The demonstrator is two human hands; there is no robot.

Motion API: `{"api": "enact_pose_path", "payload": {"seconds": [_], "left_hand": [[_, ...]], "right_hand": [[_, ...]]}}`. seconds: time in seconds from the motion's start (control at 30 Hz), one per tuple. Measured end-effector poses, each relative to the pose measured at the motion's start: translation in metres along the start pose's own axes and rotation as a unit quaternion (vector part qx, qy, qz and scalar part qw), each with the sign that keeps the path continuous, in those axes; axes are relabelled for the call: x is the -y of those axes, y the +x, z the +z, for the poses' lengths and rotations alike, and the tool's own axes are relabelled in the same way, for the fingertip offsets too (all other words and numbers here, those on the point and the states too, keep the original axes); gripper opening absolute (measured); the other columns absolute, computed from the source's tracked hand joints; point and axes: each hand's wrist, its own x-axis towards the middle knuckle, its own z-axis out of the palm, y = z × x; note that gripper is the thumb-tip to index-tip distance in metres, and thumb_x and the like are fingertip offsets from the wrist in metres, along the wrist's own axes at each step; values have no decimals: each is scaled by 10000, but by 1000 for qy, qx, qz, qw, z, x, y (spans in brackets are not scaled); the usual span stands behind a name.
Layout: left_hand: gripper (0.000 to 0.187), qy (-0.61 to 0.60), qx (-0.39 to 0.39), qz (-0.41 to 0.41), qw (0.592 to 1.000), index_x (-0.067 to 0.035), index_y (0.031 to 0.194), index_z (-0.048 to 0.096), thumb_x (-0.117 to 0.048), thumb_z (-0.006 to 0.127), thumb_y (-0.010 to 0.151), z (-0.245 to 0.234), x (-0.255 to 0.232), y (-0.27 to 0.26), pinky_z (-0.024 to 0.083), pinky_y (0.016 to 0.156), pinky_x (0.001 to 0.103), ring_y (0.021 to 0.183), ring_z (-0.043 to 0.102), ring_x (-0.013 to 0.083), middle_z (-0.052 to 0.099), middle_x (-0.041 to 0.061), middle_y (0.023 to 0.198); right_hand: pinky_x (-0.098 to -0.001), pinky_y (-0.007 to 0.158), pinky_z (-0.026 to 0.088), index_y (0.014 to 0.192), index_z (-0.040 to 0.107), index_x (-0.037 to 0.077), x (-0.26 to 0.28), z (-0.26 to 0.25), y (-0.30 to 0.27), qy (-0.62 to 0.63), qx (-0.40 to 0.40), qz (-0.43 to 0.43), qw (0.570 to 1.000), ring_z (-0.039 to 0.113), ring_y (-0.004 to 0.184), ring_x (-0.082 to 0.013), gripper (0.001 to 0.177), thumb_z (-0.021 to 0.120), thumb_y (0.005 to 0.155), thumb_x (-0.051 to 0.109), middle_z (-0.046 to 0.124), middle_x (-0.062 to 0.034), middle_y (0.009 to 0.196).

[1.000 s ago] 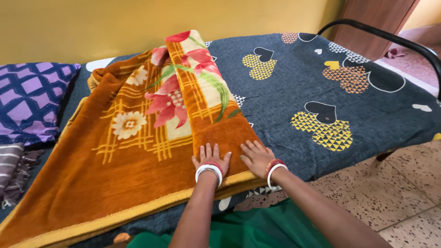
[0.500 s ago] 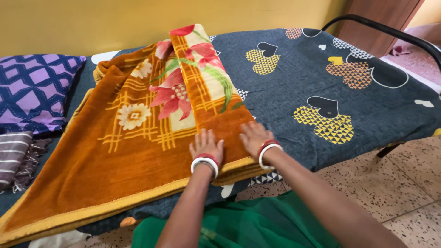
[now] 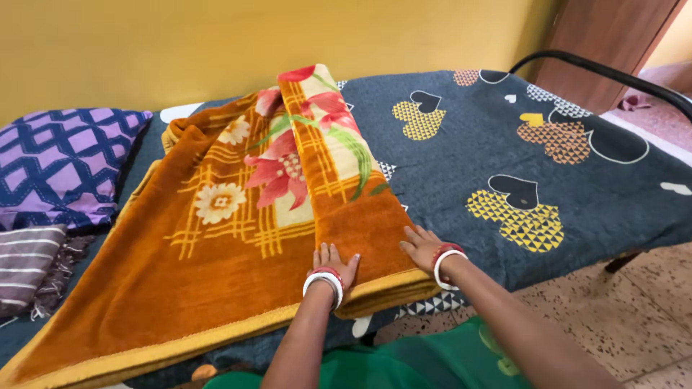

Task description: The person folds a large orange floral blanket on a bed. They smooth the fabric, fold it in half lengthwise, then fold it again into a compact rectangle, pressing down to flatten the folds.

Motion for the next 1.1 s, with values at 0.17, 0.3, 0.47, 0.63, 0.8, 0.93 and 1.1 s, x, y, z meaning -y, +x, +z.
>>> {"api": "enact_pose_path", "payload": {"seconds": [0.17,0.3,0.47,0.63,0.8,0.93,1.1], "left_hand": [[863,71,8,30,997,-209,1664,63,-678,335,992,-14,-14,6,75,1266,568,1607,-61,264,-63,25,1746],[779,117,-12,123,985,-204,1654,77,-605,289,1022,-21,-34,41,-9,1270,550,1605,-49,248,-26,-6,1744],[708,131,-77,192,970,-207,1652,121,-536,263,1040,-11,-54,110,-27,1268,548,1602,-9,243,39,-3,1740],[758,101,-75,128,984,-191,1643,92,-574,291,1019,-3,-26,154,-64,1249,525,1585,-35,220,11,-16,1729],[746,110,-91,108,984,-205,1634,119,-578,283,1010,-6,1,172,-37,1247,571,1590,-16,192,39,-49,1727],[757,93,-132,122,979,-187,1630,132,-564,310,998,-8,11,188,-8,1238,576,1581,1,179,51,-38,1723],[743,92,-273,200,937,-126,1611,202,-538,341,1009,-9,14,210,20,1216,577,1563,45,262,117,47,1704]], "right_hand": [[-462,1283,132,1592,339,240,-27,-3,30,-120,21,-44,992,80,1581,-374,594,274,1046,463,99,-100,1725],[-463,1263,181,1621,228,138,-15,-17,66,-7,-44,-54,998,147,1567,-349,690,341,1046,503,136,-125,1705],[-499,1237,197,1617,222,197,-1,-33,119,18,-111,-41,993,128,1585,-306,667,336,1018,468,135,-78,1715],[-527,1229,141,1636,156,194,15,4,151,-49,-55,-45,996,67,1574,-305,696,327,1032,493,78,-88,1717],[-533,1248,107,1629,172,235,18,8,153,-46,-25,-25,998,29,1590,-293,681,323,1031,523,72,-50,1724],[-538,1234,119,1628,173,238,18,-1,147,-32,-51,-5,998,23,1585,-300,686,332,1018,507,54,-57,1720],[-562,1205,121,1613,181,163,16,-15,162,-16,-121,-11,992,45,1559,-332,699,362,1021,487,68,-107,1702]]}}
